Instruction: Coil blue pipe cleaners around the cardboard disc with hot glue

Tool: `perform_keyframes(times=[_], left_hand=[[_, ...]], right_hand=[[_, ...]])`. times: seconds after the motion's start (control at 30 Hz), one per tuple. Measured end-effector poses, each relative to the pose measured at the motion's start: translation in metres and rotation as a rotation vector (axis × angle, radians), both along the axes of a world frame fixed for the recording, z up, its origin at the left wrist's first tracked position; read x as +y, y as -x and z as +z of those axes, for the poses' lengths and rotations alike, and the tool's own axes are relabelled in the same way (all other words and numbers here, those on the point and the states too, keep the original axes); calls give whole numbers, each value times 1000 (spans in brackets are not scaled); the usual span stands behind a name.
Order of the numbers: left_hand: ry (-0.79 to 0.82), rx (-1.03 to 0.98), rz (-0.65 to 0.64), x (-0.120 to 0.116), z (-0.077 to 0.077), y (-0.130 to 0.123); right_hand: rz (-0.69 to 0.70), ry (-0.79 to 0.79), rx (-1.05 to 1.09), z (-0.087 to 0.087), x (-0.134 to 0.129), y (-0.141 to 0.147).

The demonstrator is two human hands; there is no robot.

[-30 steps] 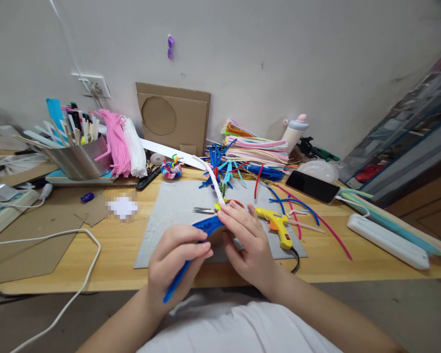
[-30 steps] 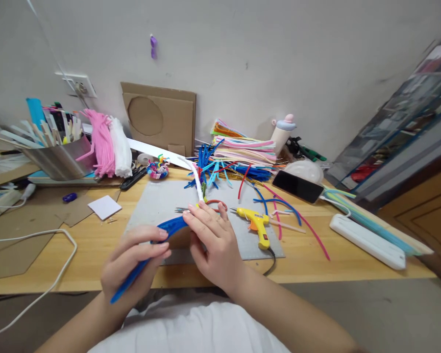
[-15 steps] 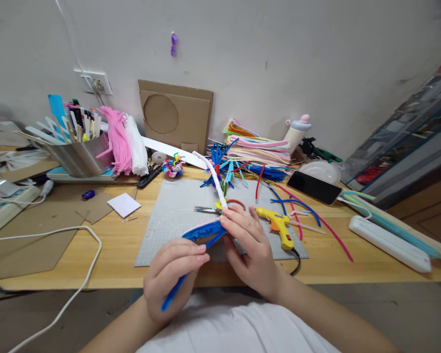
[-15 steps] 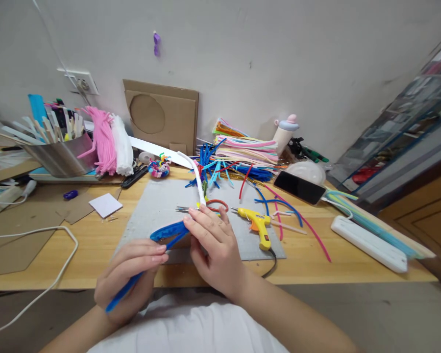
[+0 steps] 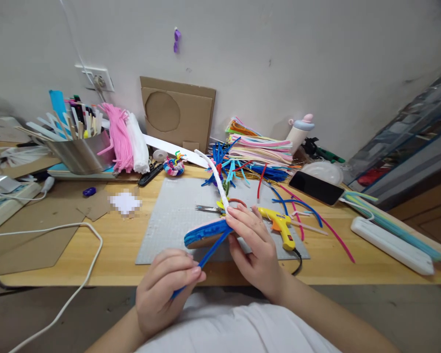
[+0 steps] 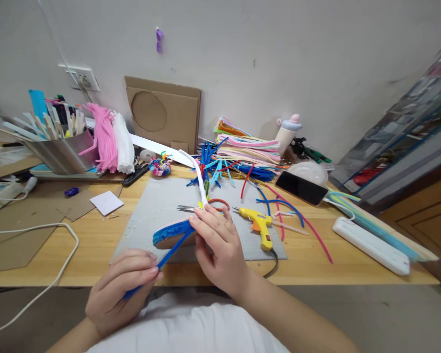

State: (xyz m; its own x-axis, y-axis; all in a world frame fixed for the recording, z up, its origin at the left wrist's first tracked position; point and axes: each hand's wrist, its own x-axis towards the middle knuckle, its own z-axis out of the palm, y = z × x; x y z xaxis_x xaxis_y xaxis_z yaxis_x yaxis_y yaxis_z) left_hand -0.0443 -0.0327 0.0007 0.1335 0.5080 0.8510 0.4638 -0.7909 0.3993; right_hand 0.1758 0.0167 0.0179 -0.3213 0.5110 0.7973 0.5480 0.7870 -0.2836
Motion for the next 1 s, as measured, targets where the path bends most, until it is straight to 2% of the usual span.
perform_keyframes(times=[0.17,0.43,0.53,0.77,1.0], left_hand=[[90,-135,130,3,-4,0],[126,-127,287,9,-5,-2],[143,-130,305,8,-4,-3],[69,-118,324,5,2,-3],[60,-31,282,11,13,-10]], right_hand=[[3,0,7,1,0,0],[14,13,4,0,-1,1],[15,12,8,0,-1,1],[49,55,31,4,-3,1],[77,69,196,6,4,13]])
